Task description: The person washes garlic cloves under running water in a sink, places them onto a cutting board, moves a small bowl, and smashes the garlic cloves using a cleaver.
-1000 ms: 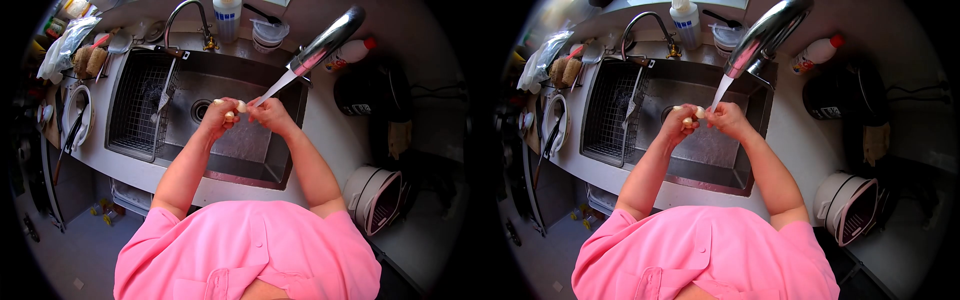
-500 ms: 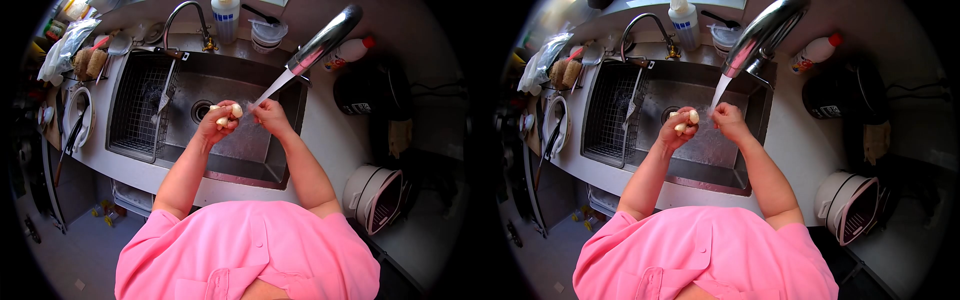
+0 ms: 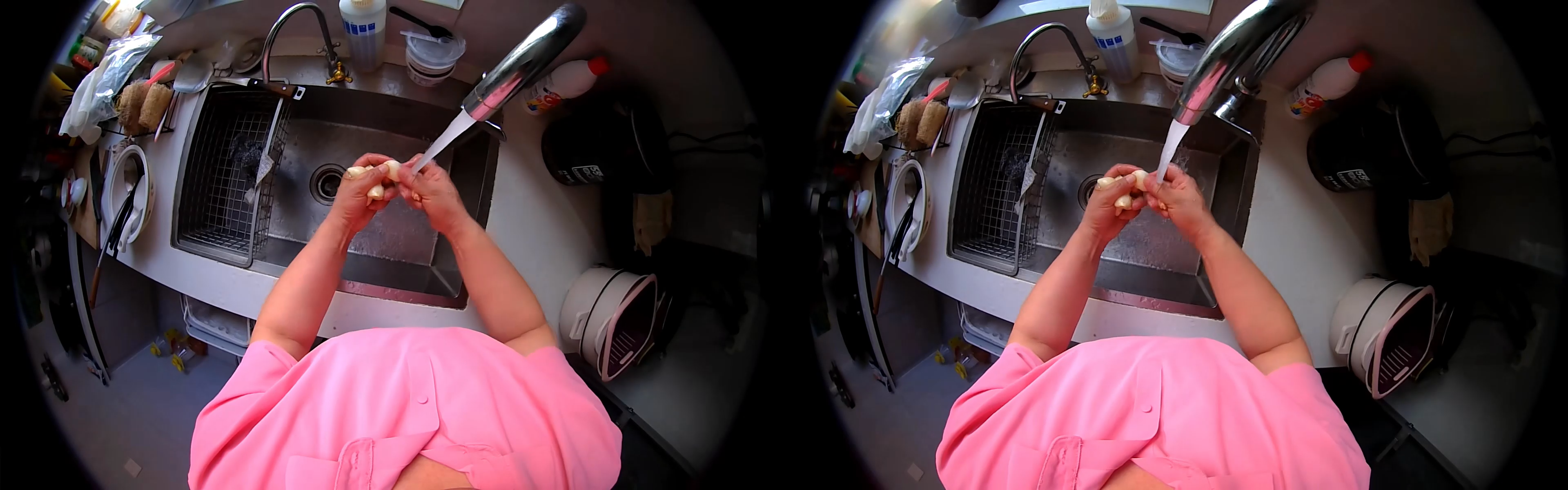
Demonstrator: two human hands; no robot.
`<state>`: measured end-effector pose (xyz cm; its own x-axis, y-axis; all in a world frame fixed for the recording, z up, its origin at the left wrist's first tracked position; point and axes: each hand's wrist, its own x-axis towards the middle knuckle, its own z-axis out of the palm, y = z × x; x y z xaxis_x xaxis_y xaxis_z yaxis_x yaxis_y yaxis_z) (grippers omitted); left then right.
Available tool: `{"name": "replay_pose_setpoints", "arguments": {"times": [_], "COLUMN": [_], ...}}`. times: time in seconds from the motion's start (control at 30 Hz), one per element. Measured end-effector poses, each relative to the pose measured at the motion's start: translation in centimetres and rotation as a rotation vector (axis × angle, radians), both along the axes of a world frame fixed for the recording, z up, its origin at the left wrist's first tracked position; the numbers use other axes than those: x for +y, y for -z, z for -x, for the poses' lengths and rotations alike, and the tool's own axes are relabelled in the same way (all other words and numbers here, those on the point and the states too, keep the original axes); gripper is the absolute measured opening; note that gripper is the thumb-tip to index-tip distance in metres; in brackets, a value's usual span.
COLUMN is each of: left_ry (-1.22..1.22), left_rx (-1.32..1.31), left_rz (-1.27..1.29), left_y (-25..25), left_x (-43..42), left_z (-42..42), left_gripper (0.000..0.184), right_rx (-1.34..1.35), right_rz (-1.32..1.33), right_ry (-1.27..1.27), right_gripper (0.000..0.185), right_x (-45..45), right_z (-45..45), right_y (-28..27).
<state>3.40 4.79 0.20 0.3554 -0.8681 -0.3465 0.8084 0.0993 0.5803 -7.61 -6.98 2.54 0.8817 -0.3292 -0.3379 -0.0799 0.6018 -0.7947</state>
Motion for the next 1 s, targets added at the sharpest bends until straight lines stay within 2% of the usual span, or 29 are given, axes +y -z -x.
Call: {"name": "replay_pose_setpoints", "arguments": {"times": [0.07,0.13,0.27,0.33,0.37,0.47,0.53,0.67,0.77,0.8,0.87,0.9,0.97,1.0], "left_ry": [-0.056,-0.034,-0.037,-0.005,-0.005,-0.015,-0.06,-0.053,0.057,0.059,0.051,0.054,0.05,0.047], "left_rx": [-0.043,-0.14,-0.176,-0.292,-0.294,-0.155,0.058,0.092,-0.157,-0.158,-0.335,-0.336,-0.71,-0.711], "left_rz": [-0.014,-0.035,-0.044,-0.057,-0.056,-0.103,0.005,0.009,-0.074,-0.073,-0.079,-0.079,-0.016,-0.015], "left_y": [0.0,-0.3,-0.4,-0.4,-0.5,-0.4,0.1,0.4,0.2,0.2,0.6,0.7,0.9,0.6], "left_x": [-0.6,-0.5,-0.4,-0.4,-0.3,0.2,0.4,0.9,0.8,0.7,0.6,0.4,-0.3,-0.5], "left_z": [0.3,0.7,1.1,1.5,1.5,1.3,1.0,0.3,0.1,0.0,-0.3,0.0,0.7,0.8], "left_gripper": [0.015,0.015,0.015,0.014,0.014,0.015,0.015,0.015,0.013,0.013,0.012,0.012,0.015,0.015], "right_rx": [-0.01,-0.021,0.071,0.239,0.236,0.204,-0.007,-0.006,0.031,0.08,0.127,0.226,0.323,0.34], "right_rz": [-0.046,-0.216,-0.162,-0.065,-0.064,0.025,-0.039,-0.073,-0.032,-0.025,-0.02,-0.074,-0.128,-0.144], "right_ry": [0.088,0.203,0.227,0.218,0.218,0.142,0.065,-0.081,-0.127,-0.101,-0.071,0.016,0.106,0.125], "right_gripper": [0.012,0.013,0.017,0.018,0.018,0.021,0.022,0.022,0.022,0.021,0.021,0.02,0.019,0.019], "right_x": [0.9,1.4,1.3,1.1,1.1,1.1,1.0,-0.1,-0.3,-0.2,0.4,0.9,1.2,1.1], "right_z": [0.0,0.1,-0.5,-0.8,-0.8,-0.5,0.0,0.7,0.7,0.6,0.1,-0.2,-0.3,-0.3], "right_y": [0.6,1.0,0.5,-0.4,-0.5,-0.3,0.5,0.3,0.1,0.1,0.0,0.0,0.0,0.2]}}
